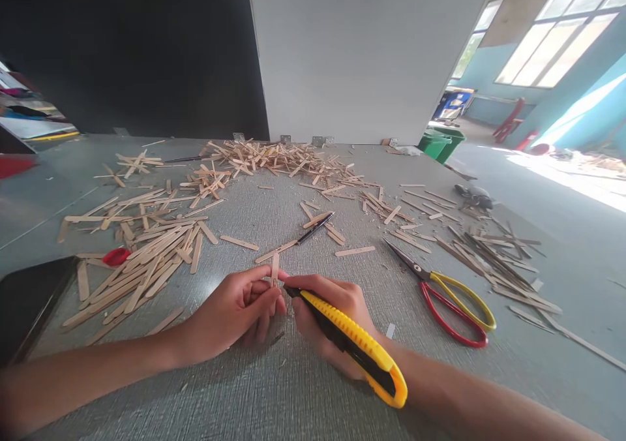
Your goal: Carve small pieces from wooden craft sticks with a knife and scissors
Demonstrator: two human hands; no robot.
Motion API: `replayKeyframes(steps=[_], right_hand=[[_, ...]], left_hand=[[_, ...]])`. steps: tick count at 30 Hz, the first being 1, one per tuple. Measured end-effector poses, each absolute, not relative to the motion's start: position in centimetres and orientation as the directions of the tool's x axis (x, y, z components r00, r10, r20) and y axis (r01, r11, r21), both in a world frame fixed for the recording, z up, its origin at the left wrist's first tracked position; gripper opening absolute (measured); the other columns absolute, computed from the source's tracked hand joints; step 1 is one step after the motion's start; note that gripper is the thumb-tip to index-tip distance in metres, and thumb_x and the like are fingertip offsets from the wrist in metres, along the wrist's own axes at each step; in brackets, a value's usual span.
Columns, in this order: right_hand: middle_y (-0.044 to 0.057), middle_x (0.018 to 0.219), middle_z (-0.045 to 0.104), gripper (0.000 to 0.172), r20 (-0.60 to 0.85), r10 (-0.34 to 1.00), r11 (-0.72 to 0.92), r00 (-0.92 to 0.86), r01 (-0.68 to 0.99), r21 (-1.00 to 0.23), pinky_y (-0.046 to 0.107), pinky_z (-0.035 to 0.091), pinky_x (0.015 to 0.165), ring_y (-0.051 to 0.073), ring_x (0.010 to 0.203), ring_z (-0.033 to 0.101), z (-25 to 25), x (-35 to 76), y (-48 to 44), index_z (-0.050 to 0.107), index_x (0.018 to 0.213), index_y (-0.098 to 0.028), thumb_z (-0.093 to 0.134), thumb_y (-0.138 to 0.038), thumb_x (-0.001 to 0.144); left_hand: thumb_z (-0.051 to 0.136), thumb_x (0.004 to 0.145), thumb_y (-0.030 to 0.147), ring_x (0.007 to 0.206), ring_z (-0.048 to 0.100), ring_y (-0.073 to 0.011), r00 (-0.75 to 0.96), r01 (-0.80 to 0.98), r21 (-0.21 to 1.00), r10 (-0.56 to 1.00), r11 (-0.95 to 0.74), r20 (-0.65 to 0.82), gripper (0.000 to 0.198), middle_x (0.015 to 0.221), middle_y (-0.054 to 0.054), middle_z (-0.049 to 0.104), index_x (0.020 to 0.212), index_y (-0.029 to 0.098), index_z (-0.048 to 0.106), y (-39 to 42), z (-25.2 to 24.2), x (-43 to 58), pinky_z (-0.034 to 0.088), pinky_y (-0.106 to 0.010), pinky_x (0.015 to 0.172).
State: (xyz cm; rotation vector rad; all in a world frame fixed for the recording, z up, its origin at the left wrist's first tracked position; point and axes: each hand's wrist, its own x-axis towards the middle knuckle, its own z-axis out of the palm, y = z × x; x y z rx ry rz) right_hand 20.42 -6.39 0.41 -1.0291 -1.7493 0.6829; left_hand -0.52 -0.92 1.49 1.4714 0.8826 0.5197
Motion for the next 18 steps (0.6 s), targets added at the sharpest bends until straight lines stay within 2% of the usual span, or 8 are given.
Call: replayKeyframes(steps=[3,9,15,18], right_hand=[[-0.002,0.069,0.074,0.026,0.431,0.881,0.473,-0.197,0.307,-0.826,0.021,0.052,0.050,0.010,0.047,0.066,0.21,20.50,-6.60,0.075,0.124,-0.018,0.064,-0.019,0.101],[0.003,0.076,0.078,0.027,0.454,0.865,0.498,-0.214,0.255,-0.829,0.020,0.055,0.052,0.010,0.050,0.069,0.35,20.38,-6.48,0.076,0.124,-0.013,0.067,-0.020,0.099],[-0.002,0.063,0.071,0.024,0.475,0.852,0.520,-0.220,0.263,-0.812,0.021,0.053,0.052,0.010,0.047,0.063,0.50,20.14,-6.28,0.076,0.121,-0.012,0.067,-0.018,0.099],[-0.001,0.065,0.073,0.023,0.463,0.859,0.510,-0.219,0.278,-0.814,0.022,0.054,0.055,0.011,0.051,0.066,0.45,20.20,-6.32,0.076,0.120,-0.014,0.068,-0.020,0.100]], left_hand=[[0.059,0.106,0.043,0.043,0.058,-0.0083,0.637,0.222,0.971,0.740,0.092,-0.216,0.023,0.073,0.004,0.068,0.099,0.022,0.054,-1.04,1.55,-0.62,0.040,-0.015,0.036],[0.060,0.108,0.042,0.052,0.066,-0.0088,0.695,0.207,0.973,0.684,0.105,-0.222,0.023,0.082,0.003,0.070,0.099,0.022,0.053,-0.96,1.39,-0.83,0.046,-0.015,0.042],[0.065,0.105,0.038,0.056,0.068,-0.0102,0.716,0.195,0.975,0.664,0.107,-0.216,0.021,0.075,0.006,0.066,0.099,0.022,0.053,-0.98,1.55,-0.75,0.046,-0.015,0.043],[0.065,0.105,0.038,0.056,0.067,-0.0101,0.715,0.195,0.975,0.665,0.106,-0.215,0.021,0.075,0.005,0.068,0.097,0.023,0.052,-1.05,1.68,-0.69,0.045,-0.015,0.043]])
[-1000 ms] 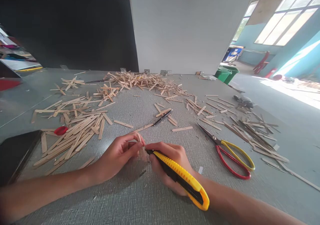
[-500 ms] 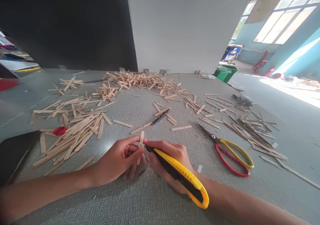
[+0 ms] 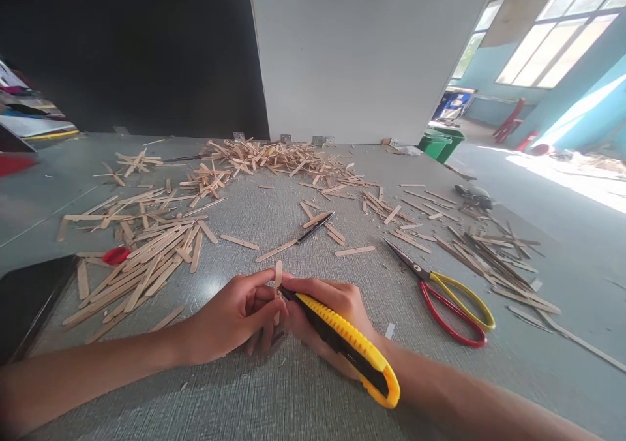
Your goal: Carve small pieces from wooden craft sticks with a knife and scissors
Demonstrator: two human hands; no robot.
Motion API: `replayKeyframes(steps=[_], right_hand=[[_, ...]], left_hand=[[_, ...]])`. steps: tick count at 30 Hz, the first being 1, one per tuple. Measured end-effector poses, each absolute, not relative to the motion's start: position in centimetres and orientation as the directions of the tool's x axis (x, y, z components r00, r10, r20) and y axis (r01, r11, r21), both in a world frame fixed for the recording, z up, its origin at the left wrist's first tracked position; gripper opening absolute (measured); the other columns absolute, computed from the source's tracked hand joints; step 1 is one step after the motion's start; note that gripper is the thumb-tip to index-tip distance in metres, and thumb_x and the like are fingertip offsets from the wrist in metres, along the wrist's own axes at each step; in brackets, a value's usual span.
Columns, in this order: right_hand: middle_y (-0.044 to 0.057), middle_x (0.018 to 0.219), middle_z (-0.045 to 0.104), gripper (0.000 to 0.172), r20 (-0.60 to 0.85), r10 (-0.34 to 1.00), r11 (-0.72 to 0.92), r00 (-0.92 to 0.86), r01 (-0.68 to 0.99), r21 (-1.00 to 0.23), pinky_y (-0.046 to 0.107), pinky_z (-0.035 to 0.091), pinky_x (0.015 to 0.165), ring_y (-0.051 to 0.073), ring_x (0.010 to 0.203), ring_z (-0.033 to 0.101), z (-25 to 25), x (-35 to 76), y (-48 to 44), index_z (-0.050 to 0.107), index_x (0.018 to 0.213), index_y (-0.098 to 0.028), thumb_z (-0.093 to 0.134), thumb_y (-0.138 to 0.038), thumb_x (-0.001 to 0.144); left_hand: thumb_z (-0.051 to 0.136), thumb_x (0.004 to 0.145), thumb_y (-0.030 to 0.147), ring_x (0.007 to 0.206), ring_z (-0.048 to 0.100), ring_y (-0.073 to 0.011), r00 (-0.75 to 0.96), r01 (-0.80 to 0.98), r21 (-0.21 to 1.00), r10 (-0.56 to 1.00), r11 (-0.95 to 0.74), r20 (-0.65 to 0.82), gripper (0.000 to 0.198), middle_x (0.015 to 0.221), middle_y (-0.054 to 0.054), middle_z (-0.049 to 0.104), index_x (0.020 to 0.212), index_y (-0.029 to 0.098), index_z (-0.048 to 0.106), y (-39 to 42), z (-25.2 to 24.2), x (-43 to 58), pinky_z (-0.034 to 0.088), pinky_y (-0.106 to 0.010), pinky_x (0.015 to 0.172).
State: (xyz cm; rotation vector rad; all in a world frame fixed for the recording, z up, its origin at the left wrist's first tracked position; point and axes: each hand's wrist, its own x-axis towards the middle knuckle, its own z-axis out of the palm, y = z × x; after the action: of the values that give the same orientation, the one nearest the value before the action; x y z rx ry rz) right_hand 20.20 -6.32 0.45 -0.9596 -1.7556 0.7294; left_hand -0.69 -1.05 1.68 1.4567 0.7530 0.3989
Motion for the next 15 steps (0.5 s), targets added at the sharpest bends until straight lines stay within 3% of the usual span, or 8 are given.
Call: replayKeyframes(steps=[11,15], right_hand=[[0.001,0.072,0.074,0.021,0.466,0.861,0.507,-0.204,0.275,-0.817,0.023,0.054,0.057,0.011,0.057,0.068,0.03,19.76,-6.31,0.076,0.118,-0.015,0.063,-0.019,0.102],[0.001,0.076,0.075,0.022,0.469,0.860,0.511,-0.204,0.312,-0.801,0.024,0.054,0.060,0.012,0.059,0.069,0.02,20.01,-6.18,0.076,0.119,-0.017,0.062,-0.019,0.102]], left_hand=[[0.066,0.104,0.038,0.048,0.065,-0.0107,0.696,0.182,0.974,0.683,0.133,-0.223,0.028,0.064,0.007,0.066,0.088,0.023,0.049,-1.11,1.66,-0.57,0.049,-0.017,0.044],[0.064,0.106,0.040,0.049,0.066,-0.0105,0.682,0.165,0.976,0.699,0.140,-0.215,0.025,0.069,0.004,0.069,0.093,0.021,0.053,-1.01,1.69,-0.40,0.051,-0.018,0.046]])
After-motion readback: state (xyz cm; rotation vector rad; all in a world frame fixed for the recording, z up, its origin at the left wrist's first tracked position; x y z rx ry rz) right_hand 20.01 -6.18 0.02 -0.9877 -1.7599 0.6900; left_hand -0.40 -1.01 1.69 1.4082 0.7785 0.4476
